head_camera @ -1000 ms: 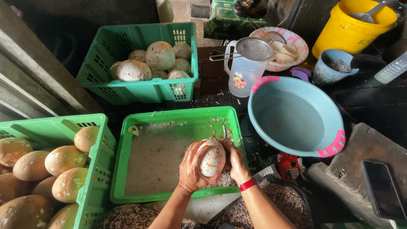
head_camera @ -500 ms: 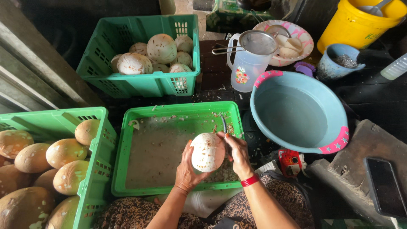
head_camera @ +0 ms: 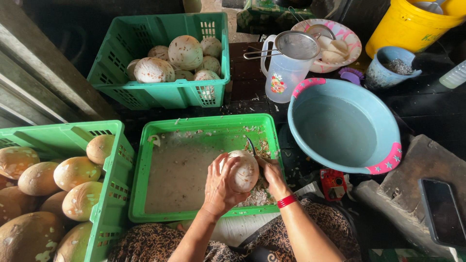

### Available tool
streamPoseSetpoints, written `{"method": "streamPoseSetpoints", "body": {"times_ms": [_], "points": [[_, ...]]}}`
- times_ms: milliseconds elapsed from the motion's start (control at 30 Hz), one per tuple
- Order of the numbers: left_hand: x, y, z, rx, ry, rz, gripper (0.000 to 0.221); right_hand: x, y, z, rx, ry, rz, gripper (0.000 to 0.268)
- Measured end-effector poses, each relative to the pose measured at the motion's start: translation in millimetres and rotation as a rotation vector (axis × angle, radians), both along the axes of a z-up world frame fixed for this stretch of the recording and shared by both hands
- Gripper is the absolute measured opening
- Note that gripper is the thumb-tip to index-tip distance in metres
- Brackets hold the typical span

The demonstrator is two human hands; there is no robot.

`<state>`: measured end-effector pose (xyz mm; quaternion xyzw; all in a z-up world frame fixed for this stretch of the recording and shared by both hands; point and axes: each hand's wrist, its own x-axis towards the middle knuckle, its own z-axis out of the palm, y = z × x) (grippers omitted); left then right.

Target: The person peels melon-like fruits using a small knife, placing the peeled fruit into a blue basin and the skins into a green tray.

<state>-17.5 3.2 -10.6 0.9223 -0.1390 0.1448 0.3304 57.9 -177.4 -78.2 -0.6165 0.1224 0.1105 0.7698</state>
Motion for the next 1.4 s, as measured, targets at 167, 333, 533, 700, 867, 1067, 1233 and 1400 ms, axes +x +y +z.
{"method": "streamPoseSetpoints", "body": {"times_ms": [167,333,533,700,867,1067,1233,1400], "points": [[20.0,1.6,3.8,-0.163,0.172,0.053,0.118,-34.6,20.4,58.1,-0.626,-0.534,-0.053,0.024],[27.5,2.3,-7.4,-0.078,0.284,0.081,0.102,-51.5,32.0,66.7,-1.071,-1.169,-0.135,0.022],[25.2,0.7,10.9,-0.187,0.382,0.083,0.116,-45.1,27.3,75.9,-0.769,-0.737,-0.126,0.022],[25.0,4.4,10.6,-0.193,0.408,0.072,0.117,-41.6,34.3,70.8,-0.657,-0.652,-0.135,0.037],[27.6,18.4,-14.7,-0.452,0.338,0.101,0.119,-6.5,10.5,25.5,-0.177,-0.119,0.026,0.034],[13.4,15.8,-58.3,-0.546,0.071,0.063,0.126,-24.1,16.7,61.1,-0.020,-0.092,-0.091,0.035],[8.5,10.2,-78.1,-0.089,-0.372,0.112,0.108,-10.1,12.1,41.7,0.104,-0.067,-0.039,0.041],[-5.2,1.5,-21.7,-0.016,-0.116,0.055,0.098,-6.5,11.4,27.3,0.145,0.088,-0.063,0.028]]}}
